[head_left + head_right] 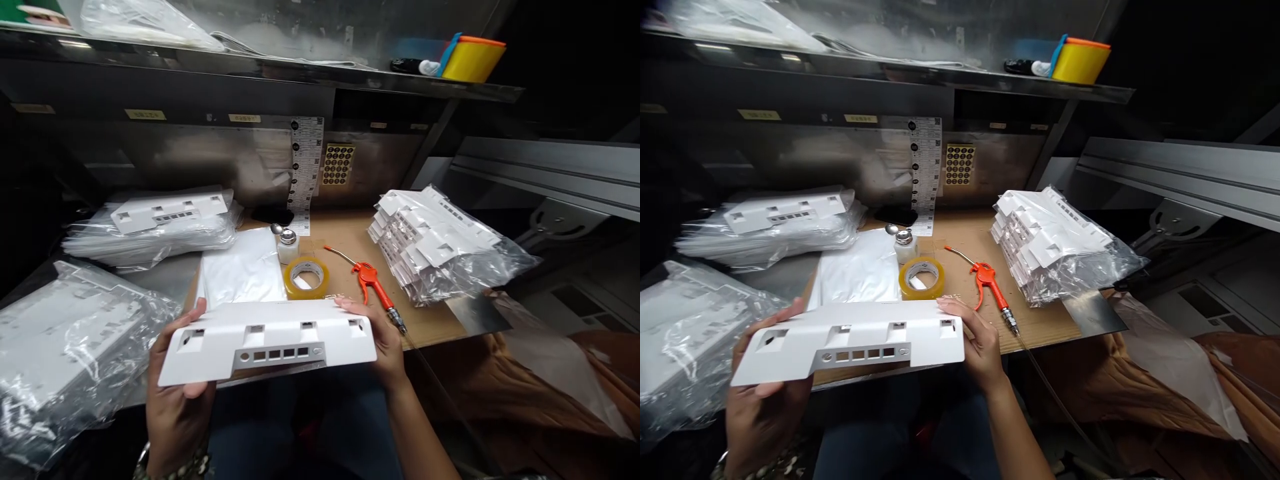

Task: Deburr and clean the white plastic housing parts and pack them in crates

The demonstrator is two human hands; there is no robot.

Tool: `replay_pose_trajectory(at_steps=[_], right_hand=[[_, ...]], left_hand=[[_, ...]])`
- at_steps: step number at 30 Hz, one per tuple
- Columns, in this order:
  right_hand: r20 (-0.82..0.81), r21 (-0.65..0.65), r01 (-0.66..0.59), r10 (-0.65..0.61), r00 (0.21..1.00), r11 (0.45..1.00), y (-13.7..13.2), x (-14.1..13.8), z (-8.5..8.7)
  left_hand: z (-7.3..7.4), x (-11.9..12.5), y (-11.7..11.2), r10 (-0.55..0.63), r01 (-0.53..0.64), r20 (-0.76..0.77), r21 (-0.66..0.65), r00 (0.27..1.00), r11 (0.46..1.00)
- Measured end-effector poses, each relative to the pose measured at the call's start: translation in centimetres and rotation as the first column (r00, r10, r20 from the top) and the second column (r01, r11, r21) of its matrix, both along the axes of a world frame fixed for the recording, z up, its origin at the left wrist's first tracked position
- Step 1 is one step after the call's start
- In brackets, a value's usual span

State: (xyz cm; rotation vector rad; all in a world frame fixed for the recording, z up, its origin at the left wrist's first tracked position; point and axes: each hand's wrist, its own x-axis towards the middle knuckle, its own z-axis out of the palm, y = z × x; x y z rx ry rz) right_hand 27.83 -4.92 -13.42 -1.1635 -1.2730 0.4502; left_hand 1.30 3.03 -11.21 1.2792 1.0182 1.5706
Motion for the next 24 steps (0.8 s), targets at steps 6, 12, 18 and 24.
replay_pose_trajectory(at_steps=[6, 12, 18, 24], right_hand=[[-0.023, -0.027, -0.014, 0.013, 1.000, 1.000, 0.1, 0.3, -1.3], [-0.043, -0.026, -0.037, 0.036, 0.998, 0.999, 0.2, 0.3, -1.8], [-0.072, -0.051, -0.003, -0.001, 0.997, 0.999, 0.3, 0.1, -1.9], [-0.066, 0.005, -0.037, 0.037, 0.997, 0.999, 0.4, 0.0, -2.0]], left_hand=[[-0.6, -0.5, 0.1, -0.085, 0.090, -0.045, 0.115, 0.995, 0.989], [-0.8, -0.5, 0.2, -0.129, 0.122, 0.065, 0.110, 0.989, 0.986], [-0.8, -0.8, 0.3, -0.143, 0.144, -0.018, 0.174, 0.990, 0.974], [-0.9, -0.5, 0.2, -0.158, 0.141, 0.188, 0.101, 0.969, 0.985]])
